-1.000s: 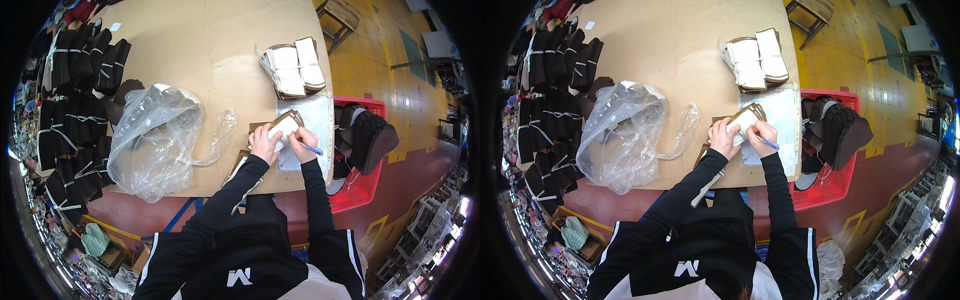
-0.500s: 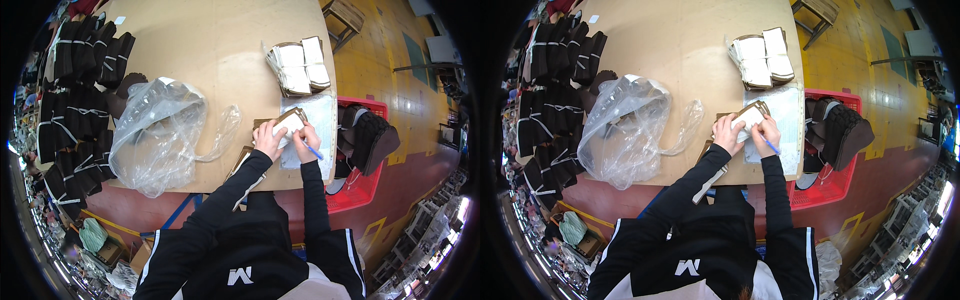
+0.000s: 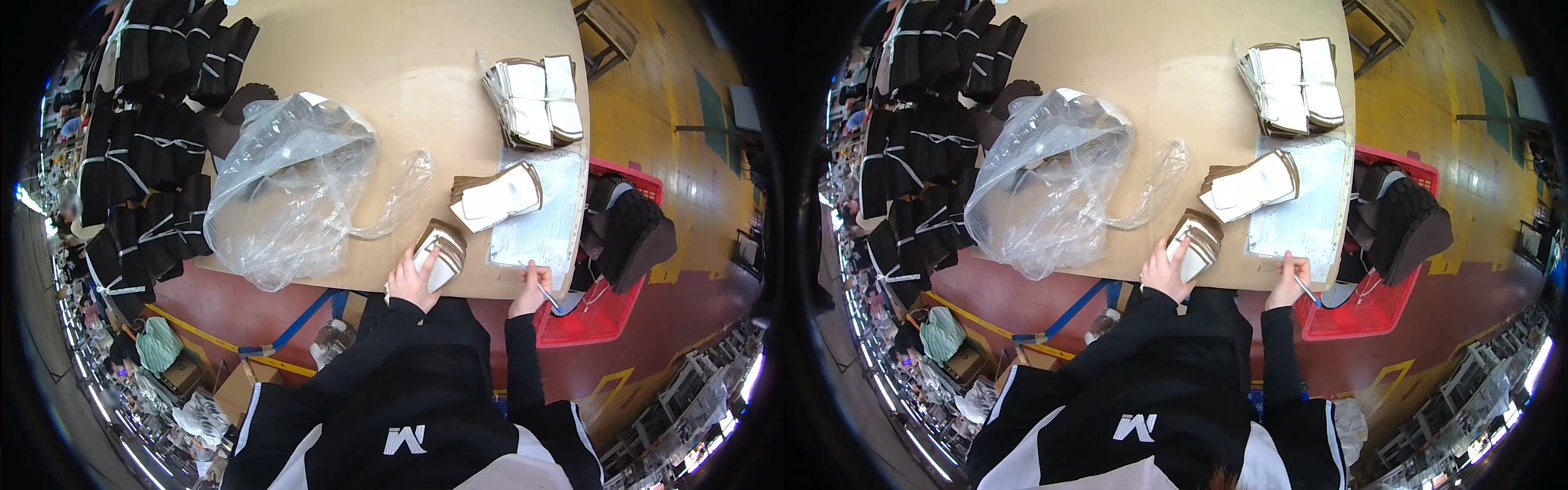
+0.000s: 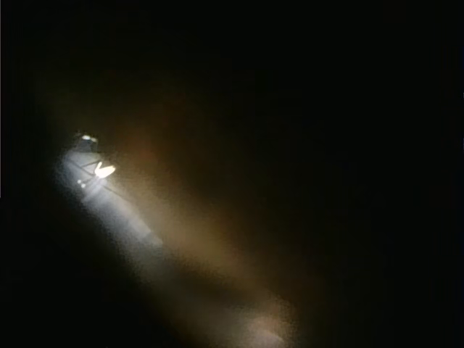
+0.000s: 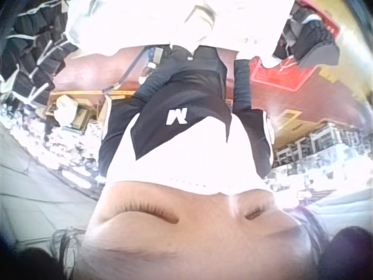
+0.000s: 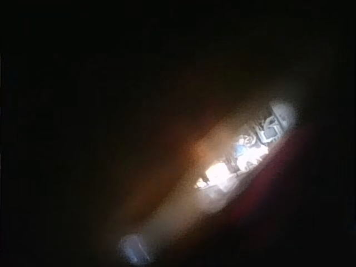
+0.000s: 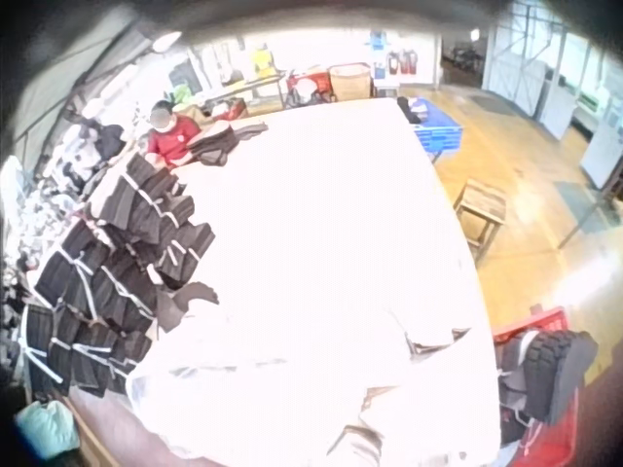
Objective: The person removes small rectangular items from a plastic bag, marks them with a pen, and ties them into bundles with rubber bands. The person then places the bundles into a plastic bag and sets them on a nearby cart. The person repeats this process with additional items.
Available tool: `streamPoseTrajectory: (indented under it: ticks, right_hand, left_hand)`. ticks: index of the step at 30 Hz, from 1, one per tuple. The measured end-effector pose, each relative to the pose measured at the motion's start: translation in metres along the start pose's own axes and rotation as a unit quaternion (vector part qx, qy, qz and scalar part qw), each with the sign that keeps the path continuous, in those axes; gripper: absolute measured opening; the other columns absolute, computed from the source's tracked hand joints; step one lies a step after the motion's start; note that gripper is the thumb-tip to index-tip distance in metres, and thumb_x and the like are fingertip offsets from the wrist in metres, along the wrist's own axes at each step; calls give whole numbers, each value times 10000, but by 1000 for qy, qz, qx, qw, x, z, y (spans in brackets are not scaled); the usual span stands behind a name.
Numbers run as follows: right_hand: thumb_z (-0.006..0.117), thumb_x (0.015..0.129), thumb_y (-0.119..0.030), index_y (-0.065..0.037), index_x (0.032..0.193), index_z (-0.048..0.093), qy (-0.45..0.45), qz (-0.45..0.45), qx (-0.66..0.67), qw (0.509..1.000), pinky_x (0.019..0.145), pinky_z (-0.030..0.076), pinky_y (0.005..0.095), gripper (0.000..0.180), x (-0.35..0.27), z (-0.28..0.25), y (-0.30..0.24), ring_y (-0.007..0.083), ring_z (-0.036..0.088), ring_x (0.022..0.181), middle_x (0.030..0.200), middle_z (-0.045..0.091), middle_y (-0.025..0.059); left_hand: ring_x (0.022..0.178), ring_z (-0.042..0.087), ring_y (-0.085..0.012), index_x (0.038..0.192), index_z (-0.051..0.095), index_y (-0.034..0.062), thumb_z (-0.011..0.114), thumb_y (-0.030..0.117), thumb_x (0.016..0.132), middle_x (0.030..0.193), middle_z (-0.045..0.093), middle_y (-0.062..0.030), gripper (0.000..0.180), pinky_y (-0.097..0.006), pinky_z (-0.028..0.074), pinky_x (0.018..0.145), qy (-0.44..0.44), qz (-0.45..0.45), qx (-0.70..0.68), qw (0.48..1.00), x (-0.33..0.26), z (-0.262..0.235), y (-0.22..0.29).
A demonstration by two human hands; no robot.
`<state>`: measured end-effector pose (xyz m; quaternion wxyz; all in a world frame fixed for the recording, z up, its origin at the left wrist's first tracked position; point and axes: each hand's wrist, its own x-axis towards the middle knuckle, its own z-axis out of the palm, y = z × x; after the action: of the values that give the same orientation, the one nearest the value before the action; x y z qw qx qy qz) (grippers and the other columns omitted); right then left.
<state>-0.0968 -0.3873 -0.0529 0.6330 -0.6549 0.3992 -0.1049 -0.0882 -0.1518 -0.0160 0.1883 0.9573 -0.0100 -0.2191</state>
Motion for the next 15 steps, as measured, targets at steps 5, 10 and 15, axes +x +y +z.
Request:
streamPoseTrajectory:
  ticks: [5,10,15]
  right_hand:
    - [622,873,-82,-80,709,466,-128,16,45,991,593,376,199,227,-32,47,-22,60,469,604,660,499,-4]
    - [629,847,4,-47,730,475,-261,-14,96,961,594,382,200,200,-37,91,-55,52,474,627,714,531,13]
    - [617,845,14,-44,722,462,-377,-12,65,924,603,382,206,206,-41,131,-49,61,482,656,721,523,27]
  left_hand:
    - [988,595,-317,1373,322,90,731,167,615,1079,604,-181,865,-369,447,920,-67,-124,-445,885,46,-16,-62]
    - [1060,582,-255,1384,359,18,599,281,796,1235,544,-178,688,-391,439,973,-282,-200,-809,476,60,22,-141]
    - [1062,548,-298,1383,339,-10,437,426,945,1311,467,-213,626,-429,517,828,-227,-244,-907,258,53,30,-95]
